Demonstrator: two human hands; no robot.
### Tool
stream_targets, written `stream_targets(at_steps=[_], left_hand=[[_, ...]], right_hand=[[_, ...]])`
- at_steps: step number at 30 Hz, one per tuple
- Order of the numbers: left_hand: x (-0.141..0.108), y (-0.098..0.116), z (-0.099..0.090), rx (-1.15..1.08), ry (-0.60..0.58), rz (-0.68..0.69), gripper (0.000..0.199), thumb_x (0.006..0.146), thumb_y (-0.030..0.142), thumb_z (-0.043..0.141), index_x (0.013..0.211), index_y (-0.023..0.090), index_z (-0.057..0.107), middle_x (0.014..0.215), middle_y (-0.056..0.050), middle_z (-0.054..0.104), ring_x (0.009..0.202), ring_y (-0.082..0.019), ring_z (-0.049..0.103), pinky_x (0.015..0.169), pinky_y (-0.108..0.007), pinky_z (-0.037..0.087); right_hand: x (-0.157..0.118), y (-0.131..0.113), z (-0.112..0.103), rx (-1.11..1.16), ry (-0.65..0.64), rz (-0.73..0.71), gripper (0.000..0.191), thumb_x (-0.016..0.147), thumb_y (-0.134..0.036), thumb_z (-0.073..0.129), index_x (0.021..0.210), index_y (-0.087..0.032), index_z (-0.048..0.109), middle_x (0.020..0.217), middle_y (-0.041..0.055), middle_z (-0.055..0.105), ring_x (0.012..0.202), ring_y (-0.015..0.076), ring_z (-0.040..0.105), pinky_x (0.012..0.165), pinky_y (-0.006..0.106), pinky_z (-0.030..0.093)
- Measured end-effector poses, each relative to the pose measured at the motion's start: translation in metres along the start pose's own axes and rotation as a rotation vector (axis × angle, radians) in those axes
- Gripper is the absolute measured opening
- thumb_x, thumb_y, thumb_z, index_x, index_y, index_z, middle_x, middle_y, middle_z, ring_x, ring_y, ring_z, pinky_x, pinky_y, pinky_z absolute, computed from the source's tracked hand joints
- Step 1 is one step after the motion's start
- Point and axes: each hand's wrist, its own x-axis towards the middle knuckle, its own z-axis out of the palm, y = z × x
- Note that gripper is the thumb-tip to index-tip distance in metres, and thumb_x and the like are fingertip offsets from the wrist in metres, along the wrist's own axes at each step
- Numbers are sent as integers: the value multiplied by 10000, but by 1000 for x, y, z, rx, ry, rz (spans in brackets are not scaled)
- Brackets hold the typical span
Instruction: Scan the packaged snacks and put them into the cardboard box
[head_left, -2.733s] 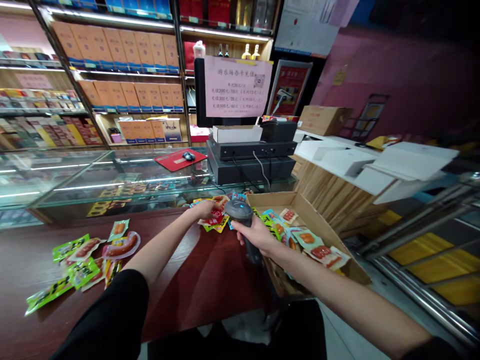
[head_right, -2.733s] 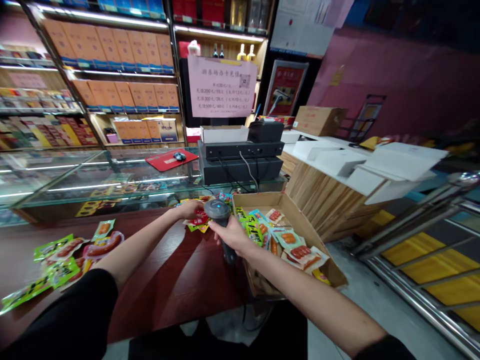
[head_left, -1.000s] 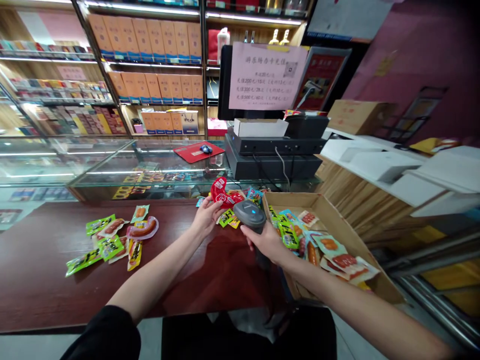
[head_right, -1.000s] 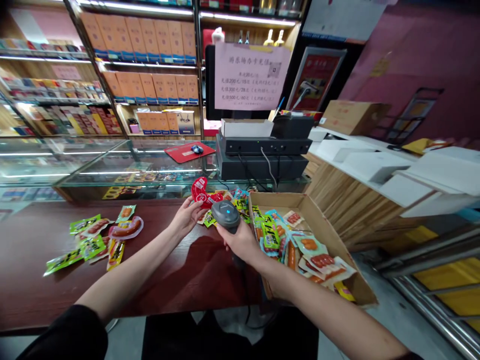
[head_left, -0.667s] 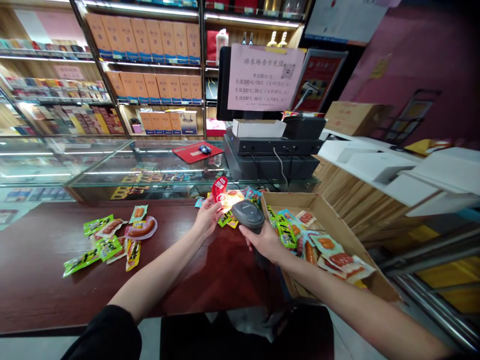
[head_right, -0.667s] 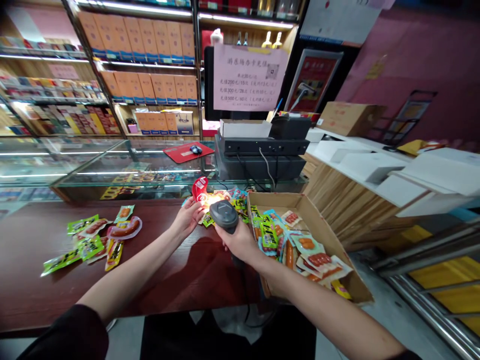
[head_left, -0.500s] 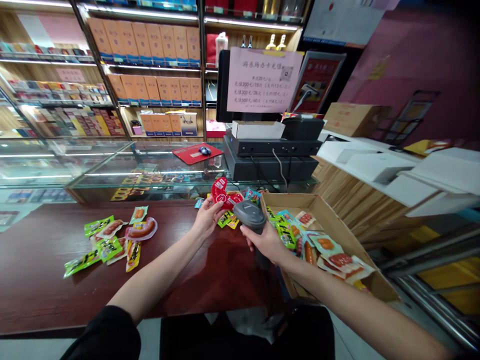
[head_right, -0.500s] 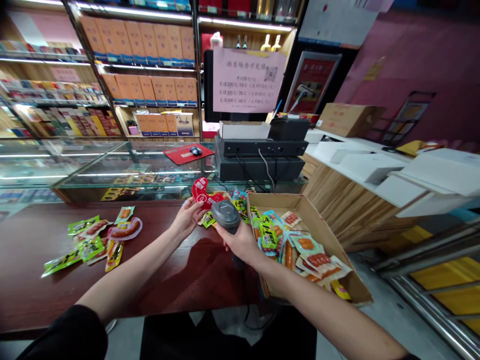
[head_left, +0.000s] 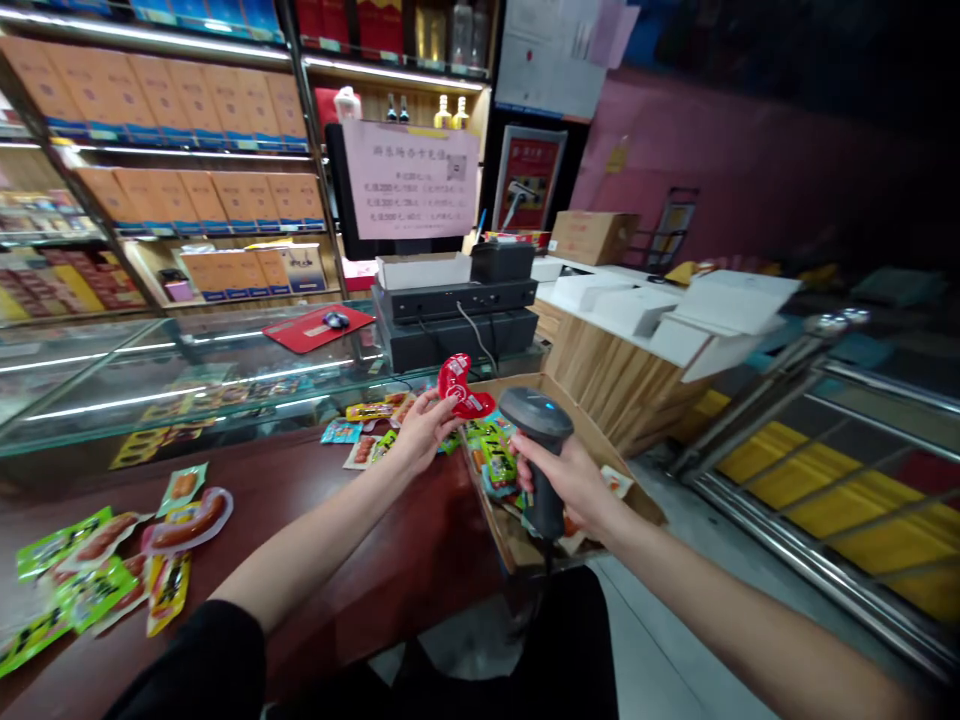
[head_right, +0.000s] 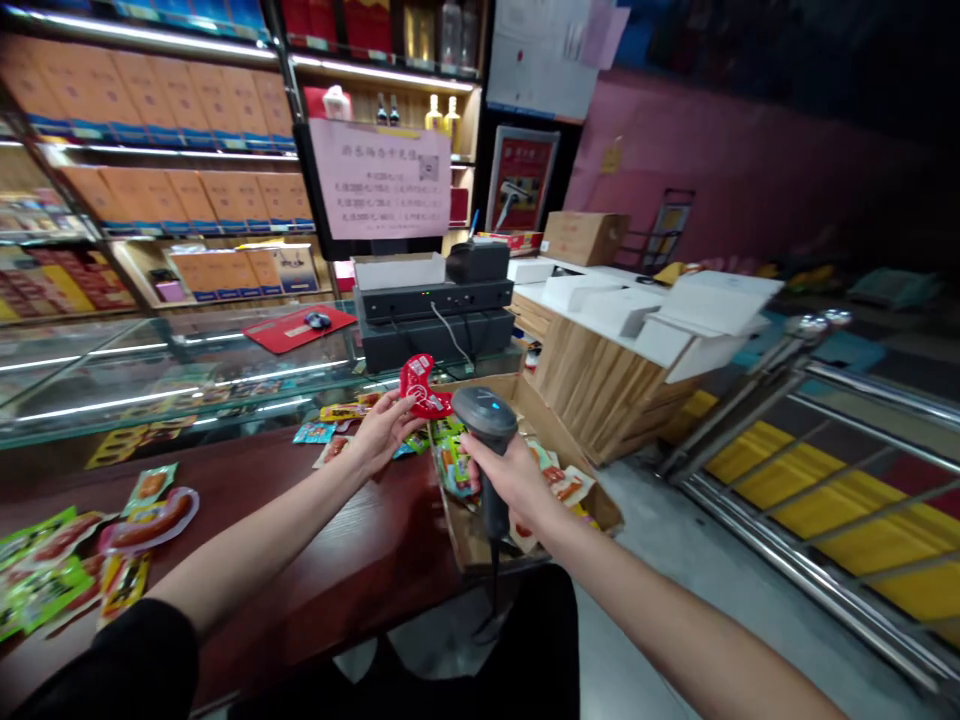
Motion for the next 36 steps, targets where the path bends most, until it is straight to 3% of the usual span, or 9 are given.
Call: stream_targets(at_steps=[3, 6, 8, 11, 17, 28, 32, 36], left_hand=[[5, -18, 37, -22, -121, -60, 325, 699, 184, 787, 955, 144, 591, 883, -50, 708, 848, -179, 695, 921, -402, 510], [3, -30, 60, -36, -170, -92, 325, 687, 170, 796, 952, 127, 612, 879, -62, 705, 910, -212, 692, 963, -442, 490], [1, -34, 63, -36, -163, -103, 321, 683, 164, 798, 944, 125, 616, 869, -58, 700, 921, -223, 692, 965, -454, 490], [-1, -33, 53, -30, -138, -98, 307, 686, 155, 796, 936, 128, 619, 868, -49, 694, 917, -220, 694, 972, -464, 487], [-4, -6, -5, 14, -10, -15, 312, 704, 179, 788, 965, 135, 624, 932, -66, 702, 908, -212, 696, 962, -455, 500], [-32, 80, -132, 106, 321, 215, 331, 690, 173, 791, 969, 123, 619, 882, -77, 694, 877, -198, 694, 896, -411, 537], [-29, 93, -171, 172, 428, 306, 329, 662, 184, 794, 945, 128, 636, 901, -74, 682, 878, -197, 681, 877, -414, 532], [-17, 96, -203, 479, 473, 352, 272, 653, 152, 756, 913, 154, 677, 958, -80, 692, 894, -198, 657, 909, -396, 497]], right_hand=[[-10, 4, -26, 28, 73, 6, 334, 751, -479, 706, 768, -175, 568, 514, -38, 533, 421, 94, 472, 423, 224, 389], [-18, 8, -42, 46, 124, 19, 341, 736, -472, 727, 779, -168, 578, 523, -35, 542, 422, 90, 471, 427, 222, 392], [-22, 9, -46, 42, 137, 38, 352, 730, -476, 731, 781, -162, 581, 519, -32, 544, 423, 90, 472, 422, 218, 386], [-23, 9, -42, 43, 128, 45, 361, 731, -483, 728, 775, -164, 566, 500, -36, 532, 424, 92, 472, 416, 212, 379], [-9, 9, -6, -2, 24, 37, 347, 741, -481, 710, 770, -172, 555, 490, -42, 524, 406, 94, 463, 407, 219, 372], [31, 13, 101, -29, -253, 51, 354, 700, -473, 729, 773, -161, 579, 501, -42, 546, 399, 86, 475, 406, 212, 393], [46, 18, 135, -43, -319, 59, 329, 706, -453, 726, 766, -162, 586, 491, -38, 544, 397, 87, 472, 405, 216, 394], [61, 27, 162, -55, -359, 39, 283, 732, -426, 706, 770, -168, 595, 487, -38, 533, 393, 88, 466, 406, 221, 387]])
